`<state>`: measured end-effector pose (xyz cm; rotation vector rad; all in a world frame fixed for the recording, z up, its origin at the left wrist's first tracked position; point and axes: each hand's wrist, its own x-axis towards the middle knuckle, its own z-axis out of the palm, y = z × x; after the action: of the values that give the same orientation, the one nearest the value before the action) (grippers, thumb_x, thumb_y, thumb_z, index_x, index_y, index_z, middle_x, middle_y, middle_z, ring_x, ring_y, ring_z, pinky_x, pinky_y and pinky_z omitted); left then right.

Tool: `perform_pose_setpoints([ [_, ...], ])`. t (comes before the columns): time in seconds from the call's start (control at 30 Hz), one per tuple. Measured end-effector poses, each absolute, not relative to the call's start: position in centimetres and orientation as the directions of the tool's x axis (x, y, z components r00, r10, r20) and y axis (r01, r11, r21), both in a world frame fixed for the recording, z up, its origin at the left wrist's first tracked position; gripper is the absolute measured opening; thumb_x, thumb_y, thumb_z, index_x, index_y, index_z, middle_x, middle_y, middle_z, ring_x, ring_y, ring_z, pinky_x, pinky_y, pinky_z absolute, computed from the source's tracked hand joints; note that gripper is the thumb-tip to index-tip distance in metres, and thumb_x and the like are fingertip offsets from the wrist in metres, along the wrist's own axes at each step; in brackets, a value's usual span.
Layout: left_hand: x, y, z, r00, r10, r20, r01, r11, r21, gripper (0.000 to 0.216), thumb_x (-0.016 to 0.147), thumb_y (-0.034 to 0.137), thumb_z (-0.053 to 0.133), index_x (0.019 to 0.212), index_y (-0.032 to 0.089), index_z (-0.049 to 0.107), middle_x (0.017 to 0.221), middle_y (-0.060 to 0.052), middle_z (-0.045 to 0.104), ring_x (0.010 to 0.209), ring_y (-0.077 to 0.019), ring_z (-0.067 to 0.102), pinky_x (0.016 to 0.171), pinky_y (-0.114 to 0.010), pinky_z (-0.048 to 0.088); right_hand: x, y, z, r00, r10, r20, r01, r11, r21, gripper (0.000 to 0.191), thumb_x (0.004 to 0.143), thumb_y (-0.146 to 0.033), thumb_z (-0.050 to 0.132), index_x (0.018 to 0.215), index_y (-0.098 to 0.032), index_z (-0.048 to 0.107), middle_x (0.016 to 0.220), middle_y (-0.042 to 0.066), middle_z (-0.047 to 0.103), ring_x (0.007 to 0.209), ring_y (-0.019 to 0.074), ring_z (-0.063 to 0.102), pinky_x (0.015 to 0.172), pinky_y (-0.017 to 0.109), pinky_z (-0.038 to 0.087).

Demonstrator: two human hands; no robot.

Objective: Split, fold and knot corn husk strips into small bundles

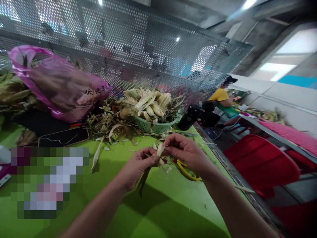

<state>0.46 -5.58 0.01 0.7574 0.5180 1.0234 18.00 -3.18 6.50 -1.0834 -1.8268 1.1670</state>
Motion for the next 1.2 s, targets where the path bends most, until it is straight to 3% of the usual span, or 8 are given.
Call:
perform_pose_setpoints([
  [0.13, 0.1, -5.3, -0.2, 0.383, 0.921, -0.067, -0.582, 0.296, 0.758, 0.022, 0.074, 0.028, 0.072, 0.082, 0.014, 0.058, 0.082, -0.006, 0.07, 0.079, -0.0158, 0.066, 0.085, -0.03, 0.047, 18.6, -2.5, 6.5, -0.282, 0.941, 0.189, 0.28, 0.269, -0.922, 0.012, 0.083, -0.028, 0.063, 0.09, -0.02, 0.058, 0.071, -0.002, 0.058, 0.049, 0.0071, 0.047, 0.044, 0.02, 0.038],
  [0.23, 0.0, -5.0, -0.4, 0.353, 0.934, -0.051, -0.586, 0.264, 0.766, 0.021, 0.075, 0.029, 0.071, 0.083, 0.014, 0.057, 0.08, -0.004, 0.069, 0.076, -0.0141, 0.066, 0.082, -0.029, 0.048, 19.7, -2.2, 6.4, -0.265, 0.934, 0.24, 0.357, 0.326, -0.875, 0.014, 0.084, -0.03, 0.061, 0.092, -0.019, 0.059, 0.073, -0.001, 0.058, 0.057, 0.0107, 0.053, 0.051, 0.023, 0.045],
  [0.4, 0.2, -4.8, -0.7, 0.3, 0.951, -0.071, -0.511, 0.223, 0.83, 0.02, 0.074, 0.029, 0.07, 0.08, 0.013, 0.059, 0.069, -0.002, 0.065, 0.064, -0.011, 0.061, 0.072, -0.026, 0.049, 20.7, -2.5, 6.2, -0.408, 0.868, 0.282, 0.671, 0.495, -0.552, 0.015, 0.082, -0.029, 0.063, 0.093, -0.02, 0.067, 0.081, 0.003, 0.063, 0.073, 0.016, 0.058, 0.066, 0.027, 0.046],
  [0.53, 0.2, -4.4, -1.1, 0.221, 0.972, -0.079, -0.404, 0.165, 0.9, 0.018, 0.074, 0.027, 0.069, 0.076, 0.013, 0.059, 0.065, -0.001, 0.064, 0.061, -0.0112, 0.059, 0.068, -0.026, 0.048, 20.4, -3.4, 6.0, -0.507, 0.823, 0.255, 0.72, 0.567, -0.399, 0.013, 0.088, -0.025, 0.056, 0.084, -0.02, 0.068, 0.08, 0.004, 0.063, 0.074, 0.0154, 0.058, 0.066, 0.026, 0.043],
  [0.73, 0.5, -4.2, -2.2, 0.202, 0.978, -0.061, -0.131, 0.089, 0.987, 0.015, 0.074, 0.027, 0.066, 0.075, 0.014, 0.059, 0.066, -0.002, 0.064, 0.06, -0.012, 0.057, 0.062, -0.025, 0.045, 19.2, -4.4, 6.2, -0.608, 0.754, 0.248, 0.628, 0.648, -0.43, 0.015, 0.09, -0.022, 0.053, 0.088, -0.021, 0.068, 0.084, 0.004, 0.061, 0.075, 0.0141, 0.057, 0.066, 0.024, 0.042],
  [0.9, 0.7, -5.1, -2.0, 0.41, 0.909, -0.07, 0.046, 0.056, 0.997, 0.005, 0.073, 0.019, 0.062, 0.074, 0.014, 0.062, 0.065, -0.001, 0.062, 0.059, -0.0115, 0.055, 0.058, -0.023, 0.041, 18.6, -3.0, 5.6, -0.627, 0.757, 0.186, 0.546, 0.597, -0.588, 0.012, 0.087, -0.024, 0.059, 0.085, -0.02, 0.07, 0.083, 0.004, 0.061, 0.077, 0.015, 0.057, 0.07, 0.026, 0.043],
  [1.07, 0.4, -5.2, -1.0, 0.501, 0.864, -0.055, -0.106, 0.125, 0.986, 0.007, 0.073, 0.021, 0.064, 0.074, 0.014, 0.063, 0.07, -0.002, 0.065, 0.066, -0.0119, 0.059, 0.067, -0.024, 0.045, 18.8, -1.4, 2.8, -0.497, 0.865, 0.072, 0.448, 0.327, -0.832, 0.011, 0.081, -0.026, 0.064, 0.08, -0.016, 0.066, 0.077, 0.003, 0.062, 0.07, 0.0141, 0.056, 0.065, 0.026, 0.044],
  [1.2, 0.2, -4.7, -0.9, 0.356, 0.931, -0.076, -0.283, 0.185, 0.941, 0.021, 0.07, 0.028, 0.071, 0.076, 0.015, 0.057, 0.067, -0.001, 0.064, 0.063, -0.0122, 0.06, 0.067, -0.026, 0.046, 18.9, -1.7, 1.6, -0.454, 0.888, 0.065, 0.436, 0.286, -0.853, 0.01, 0.079, -0.026, 0.064, 0.077, -0.016, 0.065, 0.073, 0.001, 0.062, 0.068, 0.0142, 0.056, 0.064, 0.026, 0.044],
])
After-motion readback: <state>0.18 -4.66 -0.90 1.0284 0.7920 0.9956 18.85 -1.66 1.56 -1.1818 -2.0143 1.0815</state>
